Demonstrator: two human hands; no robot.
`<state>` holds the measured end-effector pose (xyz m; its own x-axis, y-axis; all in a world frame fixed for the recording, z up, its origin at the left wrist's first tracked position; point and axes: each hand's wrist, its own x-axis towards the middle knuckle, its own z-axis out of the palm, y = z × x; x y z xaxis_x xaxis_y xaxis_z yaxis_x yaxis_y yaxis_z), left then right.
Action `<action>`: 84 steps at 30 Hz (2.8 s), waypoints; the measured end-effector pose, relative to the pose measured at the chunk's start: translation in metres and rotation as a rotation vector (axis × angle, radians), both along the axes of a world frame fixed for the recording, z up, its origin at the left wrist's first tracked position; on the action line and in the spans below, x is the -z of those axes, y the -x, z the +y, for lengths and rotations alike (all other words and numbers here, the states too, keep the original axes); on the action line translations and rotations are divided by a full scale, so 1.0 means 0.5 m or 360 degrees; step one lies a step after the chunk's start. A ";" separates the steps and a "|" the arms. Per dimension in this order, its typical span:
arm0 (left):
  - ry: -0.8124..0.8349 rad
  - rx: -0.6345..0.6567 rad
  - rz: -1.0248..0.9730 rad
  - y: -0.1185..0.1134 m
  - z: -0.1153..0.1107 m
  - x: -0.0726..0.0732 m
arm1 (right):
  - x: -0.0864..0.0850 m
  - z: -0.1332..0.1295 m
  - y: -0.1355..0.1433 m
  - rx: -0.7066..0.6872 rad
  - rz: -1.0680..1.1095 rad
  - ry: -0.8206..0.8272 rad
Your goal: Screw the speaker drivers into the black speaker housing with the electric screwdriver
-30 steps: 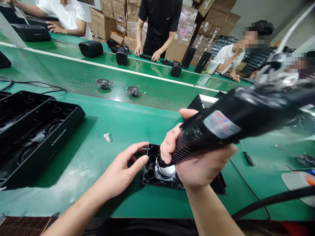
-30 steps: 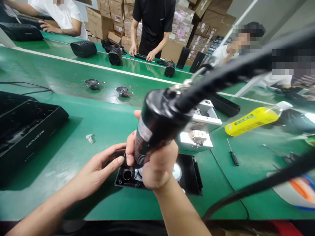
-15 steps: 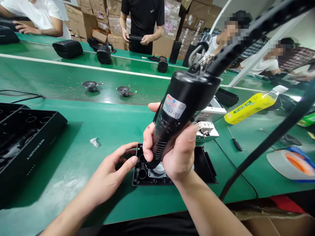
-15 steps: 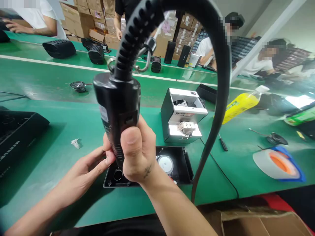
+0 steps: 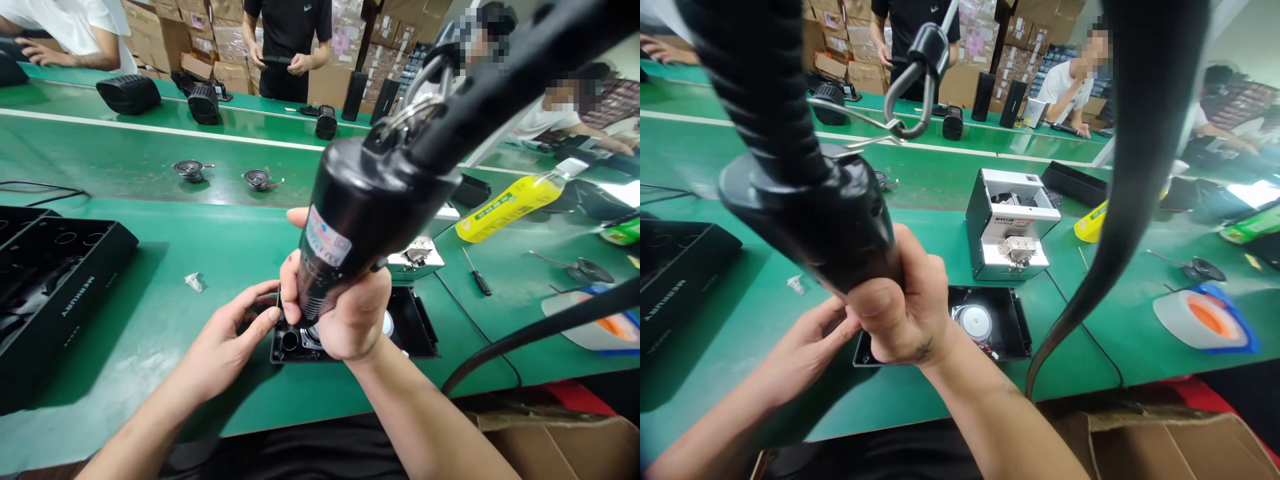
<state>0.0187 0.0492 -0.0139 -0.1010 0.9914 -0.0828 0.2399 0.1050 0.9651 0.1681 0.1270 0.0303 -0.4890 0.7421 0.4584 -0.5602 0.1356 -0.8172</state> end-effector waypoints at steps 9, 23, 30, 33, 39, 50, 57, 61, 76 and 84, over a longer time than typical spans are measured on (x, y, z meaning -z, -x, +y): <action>0.0087 -0.0009 0.0027 0.001 -0.005 0.006 | -0.068 0.010 -0.011 0.0283 0.0286 -0.0059; -0.0078 0.0973 0.2099 -0.070 0.106 -0.144 | -0.080 0.071 -0.069 0.0791 0.0531 0.0065; 0.0018 0.1002 0.2185 -0.078 0.115 -0.139 | -0.074 0.067 -0.091 0.0703 0.0609 0.0109; 0.0041 0.1073 0.2205 -0.081 0.120 -0.141 | -0.066 0.076 -0.103 0.0662 0.0570 0.0136; -0.0051 0.1220 0.2218 -0.084 0.131 -0.128 | -0.053 0.091 -0.113 0.0710 0.0468 0.0186; -0.0207 0.1288 0.1910 -0.044 0.147 -0.085 | -0.050 0.085 -0.110 0.0750 0.0391 0.0375; -0.0142 0.1246 0.1761 -0.046 0.153 -0.075 | -0.050 0.085 -0.094 0.0820 0.0338 0.0296; -0.0137 0.1251 0.1580 -0.046 0.156 -0.085 | -0.047 0.079 -0.090 0.0897 0.0405 0.0247; -0.0059 0.0246 0.0075 0.031 0.042 -0.025 | -0.064 0.062 -0.010 0.0127 0.0192 0.0011; -0.0062 0.0172 -0.0130 0.004 0.039 -0.007 | -0.052 0.062 0.018 0.0181 0.0049 0.0002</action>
<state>0.0165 0.0684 -0.0106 0.0119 0.9988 -0.0478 0.1682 0.0452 0.9847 0.1593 0.1582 0.0565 -0.3874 0.7925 0.4711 -0.5661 0.1988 -0.8000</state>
